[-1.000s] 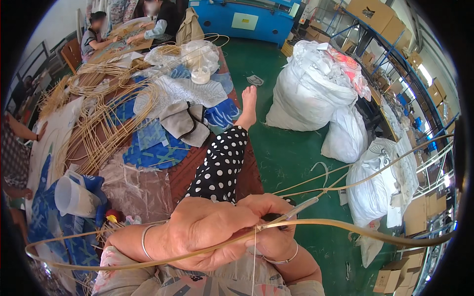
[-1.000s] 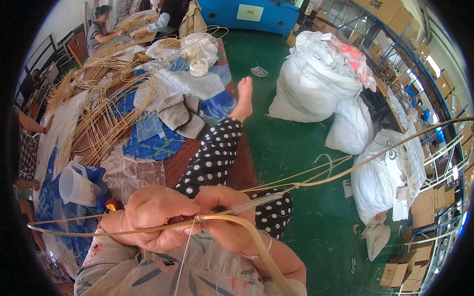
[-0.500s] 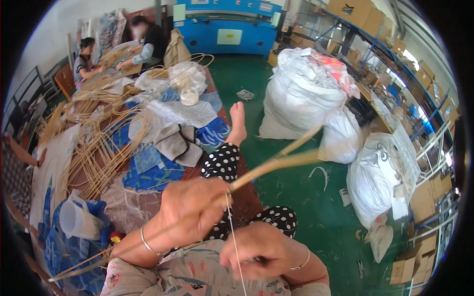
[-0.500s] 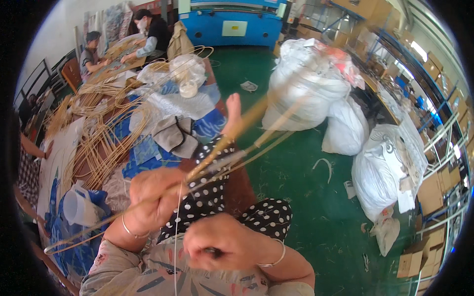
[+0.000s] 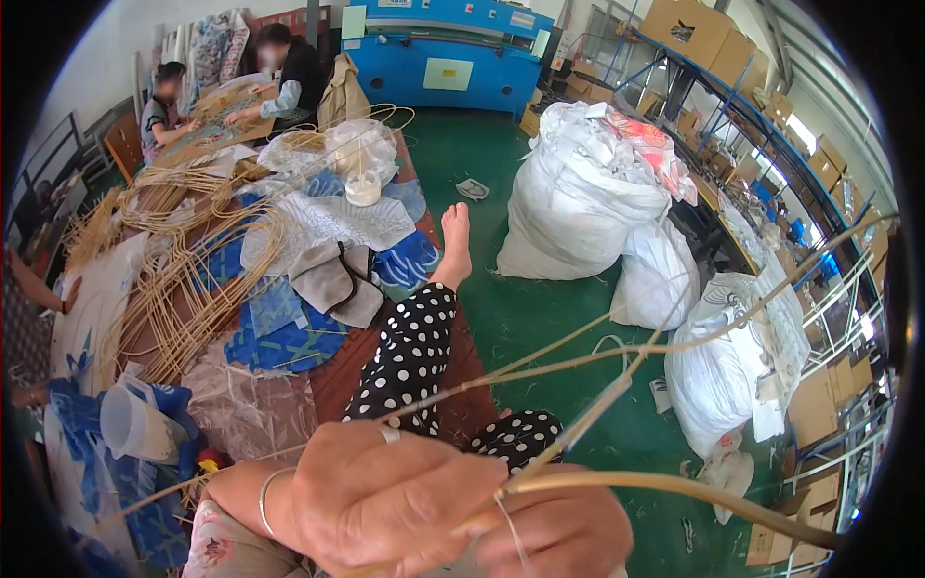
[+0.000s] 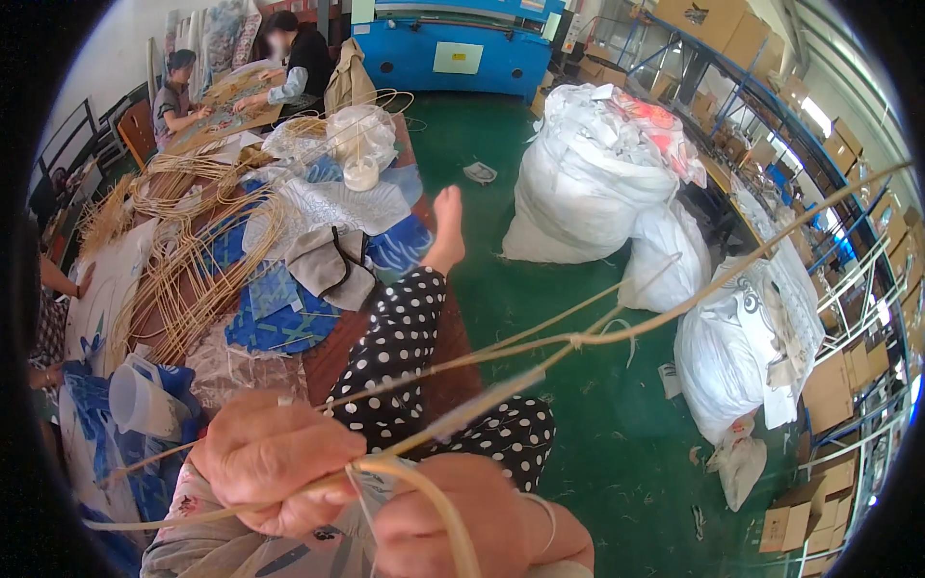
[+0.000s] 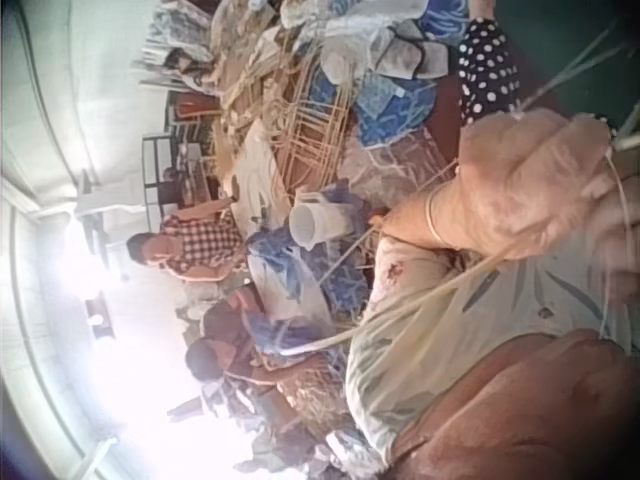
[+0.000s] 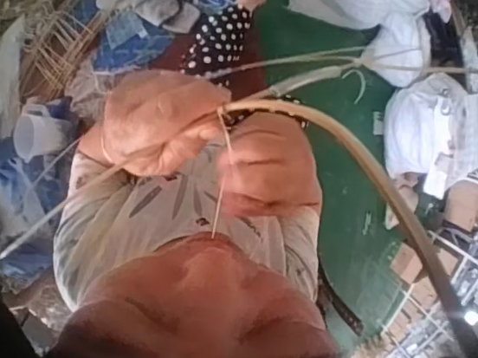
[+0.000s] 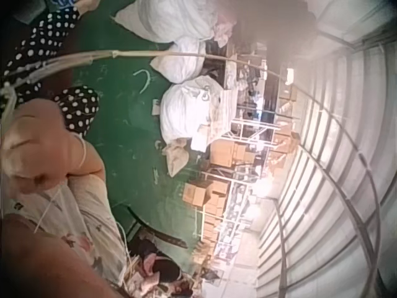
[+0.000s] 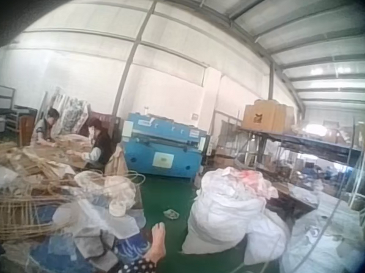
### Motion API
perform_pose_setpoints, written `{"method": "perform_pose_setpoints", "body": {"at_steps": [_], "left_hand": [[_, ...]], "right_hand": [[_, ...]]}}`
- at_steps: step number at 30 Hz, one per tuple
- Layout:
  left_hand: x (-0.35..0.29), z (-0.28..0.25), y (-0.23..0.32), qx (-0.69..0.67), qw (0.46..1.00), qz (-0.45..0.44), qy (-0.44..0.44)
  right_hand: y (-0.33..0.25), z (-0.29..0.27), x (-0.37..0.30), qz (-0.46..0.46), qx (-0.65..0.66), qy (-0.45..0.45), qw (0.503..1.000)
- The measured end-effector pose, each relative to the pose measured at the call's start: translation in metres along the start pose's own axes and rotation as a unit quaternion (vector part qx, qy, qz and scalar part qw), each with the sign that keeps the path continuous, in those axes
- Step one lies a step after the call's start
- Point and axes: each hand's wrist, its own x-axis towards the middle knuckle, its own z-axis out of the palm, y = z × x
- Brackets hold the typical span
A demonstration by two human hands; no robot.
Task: The person sits on the floor in a workshop and weaves thin bamboo strips into a basket frame. They use a small tool to thread the strips through the structure and tie them with string. The person occasionally picks up new strips from a pile on the table and continues the weaving process.
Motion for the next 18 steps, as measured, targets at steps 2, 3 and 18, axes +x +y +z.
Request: {"method": "perform_pose_setpoints", "body": {"at_steps": [2,3,18], "left_hand": [[-0.002,0.004,0.000,-0.006,1.000,0.018,0.021],[-0.001,0.005,0.001,0.001,0.999,0.025,0.025],[-0.038,0.041,-0.061,0.099,0.994,-0.032,0.013]], "right_hand": [[-0.015,0.008,0.008,0.051,-0.262,0.105,0.958],[-0.016,0.024,0.004,0.099,-0.307,0.160,0.933],[0.057,0.036,-0.032,0.297,-0.109,0.312,0.896]]}}
